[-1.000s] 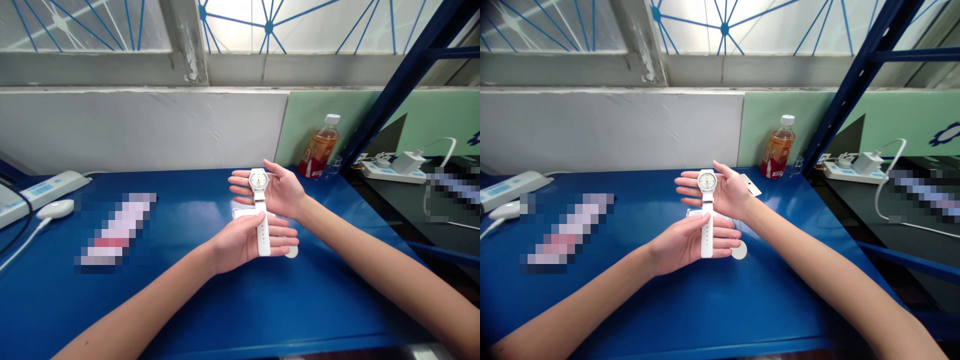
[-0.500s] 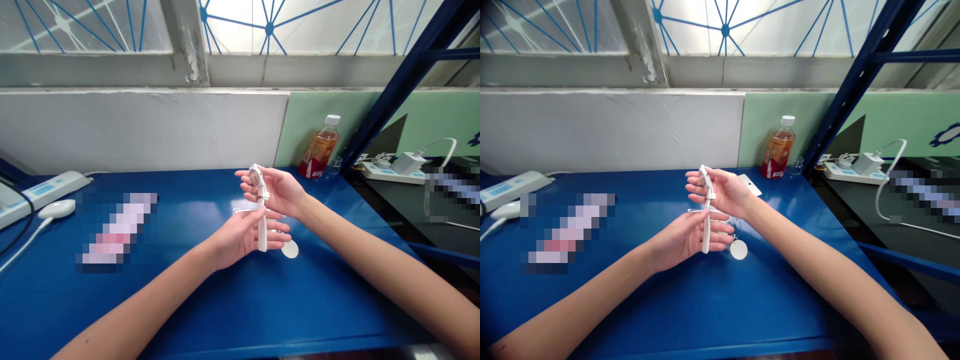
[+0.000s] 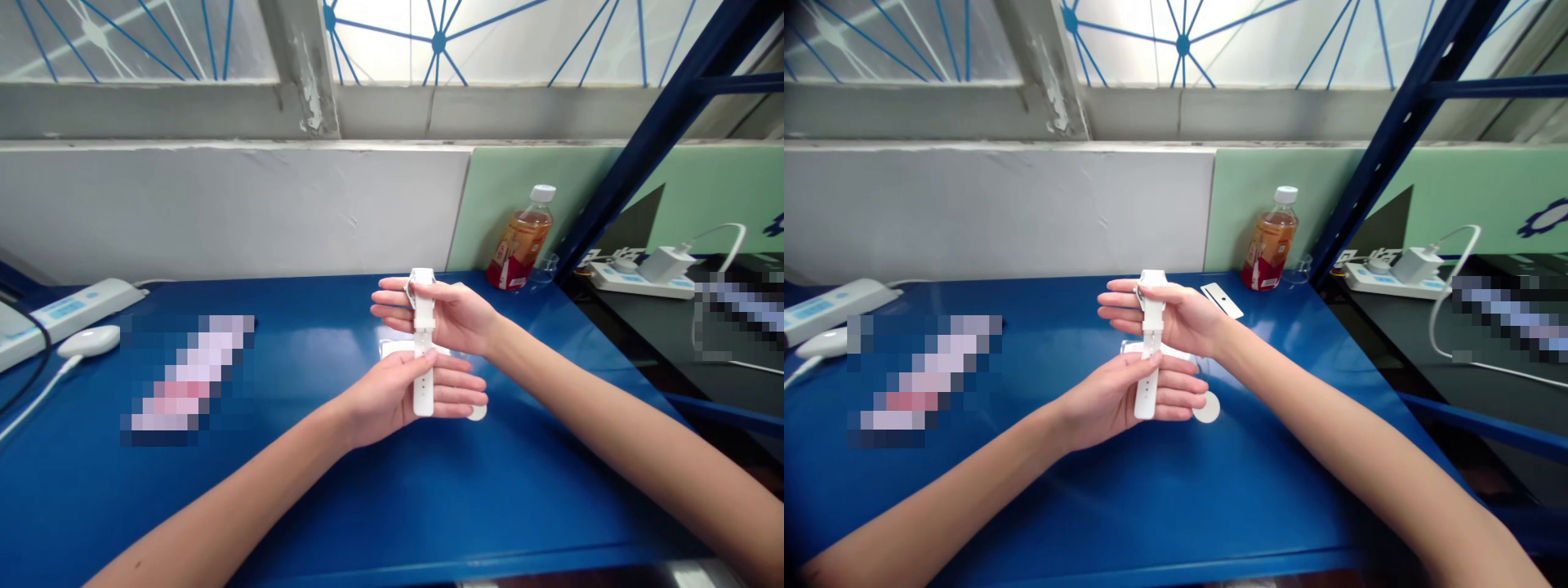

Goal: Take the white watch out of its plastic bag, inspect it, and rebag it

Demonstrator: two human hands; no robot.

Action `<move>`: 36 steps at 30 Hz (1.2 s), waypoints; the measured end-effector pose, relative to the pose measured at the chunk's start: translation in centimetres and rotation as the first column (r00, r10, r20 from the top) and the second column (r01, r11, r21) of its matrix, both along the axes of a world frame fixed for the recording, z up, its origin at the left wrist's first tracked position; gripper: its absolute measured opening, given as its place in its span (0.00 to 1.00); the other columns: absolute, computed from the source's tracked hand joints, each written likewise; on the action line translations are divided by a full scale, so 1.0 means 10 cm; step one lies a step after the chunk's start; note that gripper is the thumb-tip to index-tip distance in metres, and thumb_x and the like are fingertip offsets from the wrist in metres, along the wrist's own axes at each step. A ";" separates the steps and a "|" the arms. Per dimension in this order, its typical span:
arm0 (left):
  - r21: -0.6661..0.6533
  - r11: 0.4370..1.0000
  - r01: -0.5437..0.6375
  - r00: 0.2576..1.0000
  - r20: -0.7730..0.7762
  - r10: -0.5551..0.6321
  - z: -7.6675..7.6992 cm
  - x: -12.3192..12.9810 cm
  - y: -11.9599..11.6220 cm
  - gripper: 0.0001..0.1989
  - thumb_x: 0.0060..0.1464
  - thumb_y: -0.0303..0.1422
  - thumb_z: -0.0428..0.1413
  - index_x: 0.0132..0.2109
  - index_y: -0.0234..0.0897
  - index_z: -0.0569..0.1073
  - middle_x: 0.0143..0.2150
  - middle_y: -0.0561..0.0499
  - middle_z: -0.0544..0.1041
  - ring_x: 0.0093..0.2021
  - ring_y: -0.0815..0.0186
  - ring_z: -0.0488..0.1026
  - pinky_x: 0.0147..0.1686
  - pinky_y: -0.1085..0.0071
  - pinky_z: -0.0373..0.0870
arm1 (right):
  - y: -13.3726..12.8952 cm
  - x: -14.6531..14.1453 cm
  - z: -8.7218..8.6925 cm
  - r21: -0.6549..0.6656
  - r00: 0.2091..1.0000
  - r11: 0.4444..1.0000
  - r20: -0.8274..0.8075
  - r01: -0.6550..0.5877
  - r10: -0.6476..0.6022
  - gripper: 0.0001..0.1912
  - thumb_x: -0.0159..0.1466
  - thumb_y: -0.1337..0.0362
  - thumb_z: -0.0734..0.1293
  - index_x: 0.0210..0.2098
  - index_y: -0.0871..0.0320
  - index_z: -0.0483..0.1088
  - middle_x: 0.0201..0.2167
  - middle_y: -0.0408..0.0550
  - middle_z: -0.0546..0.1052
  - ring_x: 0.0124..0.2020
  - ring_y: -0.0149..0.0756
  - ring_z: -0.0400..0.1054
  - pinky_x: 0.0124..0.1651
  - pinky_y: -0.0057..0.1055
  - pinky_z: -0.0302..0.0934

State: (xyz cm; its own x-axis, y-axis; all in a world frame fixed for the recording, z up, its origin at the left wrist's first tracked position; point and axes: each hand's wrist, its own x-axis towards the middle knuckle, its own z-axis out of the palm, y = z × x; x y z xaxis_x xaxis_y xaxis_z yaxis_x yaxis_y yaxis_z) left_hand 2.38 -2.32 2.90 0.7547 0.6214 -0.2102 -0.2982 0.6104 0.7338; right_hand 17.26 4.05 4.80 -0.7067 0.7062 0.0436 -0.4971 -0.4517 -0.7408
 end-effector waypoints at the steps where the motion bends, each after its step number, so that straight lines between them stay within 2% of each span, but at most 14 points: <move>1: -0.004 1.000 0.014 1.000 0.008 -0.014 0.00 0.00 0.00 0.18 0.70 0.31 0.46 0.49 0.21 0.77 0.47 0.30 0.80 0.45 0.53 0.80 0.49 0.58 0.74 | 0.00 0.00 0.00 -0.004 1.000 1.000 0.005 -0.009 0.009 0.18 0.72 0.69 0.53 0.52 0.65 0.71 0.49 0.53 0.79 0.52 0.37 0.73 0.59 0.36 0.64; 5: -0.019 0.998 0.055 0.998 0.040 -0.055 -0.01 -0.01 -0.02 0.17 0.70 0.29 0.45 0.51 0.20 0.75 0.49 0.29 0.79 0.48 0.52 0.79 0.50 0.60 0.74 | 0.04 0.03 -0.02 -0.039 0.997 0.998 0.061 -0.046 0.048 0.16 0.71 0.71 0.55 0.52 0.66 0.69 0.48 0.55 0.79 0.46 0.35 0.76 0.47 0.30 0.72; 7: -0.027 0.999 0.032 0.999 0.029 -0.032 0.00 -0.01 -0.02 0.16 0.70 0.28 0.46 0.52 0.20 0.74 0.49 0.28 0.78 0.49 0.51 0.79 0.50 0.60 0.74 | 0.07 0.04 -0.05 -0.067 0.995 0.996 0.085 -0.052 0.058 0.15 0.70 0.72 0.56 0.52 0.66 0.69 0.47 0.56 0.80 0.43 0.35 0.77 0.42 0.27 0.73; 11: -0.036 0.998 -0.060 0.998 -0.031 0.059 0.02 -0.01 -0.02 0.14 0.69 0.28 0.47 0.57 0.23 0.67 0.48 0.30 0.79 0.47 0.52 0.80 0.48 0.60 0.75 | 0.10 0.05 -0.07 -0.108 0.997 0.994 0.083 0.013 -0.004 0.15 0.71 0.72 0.57 0.53 0.66 0.67 0.47 0.55 0.80 0.43 0.34 0.78 0.43 0.26 0.74; 14: -0.036 0.996 -0.079 0.996 -0.032 0.078 0.03 0.00 -0.02 0.15 0.70 0.29 0.45 0.58 0.24 0.64 0.47 0.30 0.79 0.45 0.52 0.81 0.47 0.58 0.75 | 0.09 0.04 -0.05 -0.128 0.997 0.991 0.061 0.044 -0.037 0.15 0.71 0.72 0.56 0.55 0.66 0.65 0.47 0.56 0.80 0.42 0.34 0.78 0.41 0.26 0.74; 18: -0.041 0.998 -0.049 0.999 0.015 0.050 0.01 -0.01 -0.02 0.16 0.70 0.30 0.45 0.55 0.22 0.68 0.52 0.27 0.76 0.51 0.47 0.77 0.52 0.55 0.72 | 0.07 0.00 -0.02 -0.170 0.992 0.979 0.081 0.112 -0.100 0.16 0.70 0.74 0.56 0.56 0.67 0.61 0.43 0.58 0.80 0.38 0.35 0.79 0.35 0.25 0.74; 21: -0.054 0.998 -0.021 0.998 0.062 0.025 -0.01 -0.01 -0.02 0.16 0.69 0.28 0.45 0.55 0.19 0.69 0.56 0.26 0.73 0.56 0.47 0.73 0.57 0.53 0.67 | 0.08 0.00 -0.02 -0.175 0.995 0.982 0.073 0.074 -0.062 0.16 0.71 0.73 0.54 0.55 0.69 0.63 0.39 0.57 0.81 0.35 0.34 0.78 0.33 0.24 0.73; 24: -0.070 0.998 -0.006 0.995 0.099 0.013 -0.03 -0.02 -0.02 0.16 0.68 0.25 0.45 0.56 0.17 0.69 0.57 0.25 0.72 0.59 0.47 0.71 0.60 0.53 0.64 | 0.09 0.01 -0.03 -0.182 0.999 0.983 0.032 0.018 -0.012 0.20 0.73 0.66 0.50 0.52 0.71 0.66 0.38 0.59 0.81 0.38 0.37 0.78 0.36 0.27 0.73; 29: -0.078 0.997 0.015 0.990 0.140 -0.004 -0.04 -0.03 -0.01 0.17 0.68 0.26 0.45 0.57 0.17 0.69 0.58 0.25 0.71 0.60 0.46 0.69 0.62 0.51 0.60 | 0.08 0.03 -0.02 -0.168 1.000 0.986 0.012 0.000 0.002 0.35 0.73 0.50 0.44 0.52 0.73 0.68 0.46 0.66 0.79 0.48 0.45 0.76 0.51 0.39 0.69; 36: -0.049 0.997 0.056 0.989 0.142 -0.049 -0.01 -0.05 0.00 0.18 0.69 0.26 0.44 0.58 0.17 0.68 0.60 0.25 0.69 0.61 0.47 0.68 0.62 0.50 0.60 | 0.06 0.03 0.00 -0.163 1.000 0.987 0.004 -0.004 0.005 0.38 0.72 0.47 0.43 0.55 0.75 0.65 0.49 0.67 0.77 0.50 0.46 0.74 0.56 0.40 0.65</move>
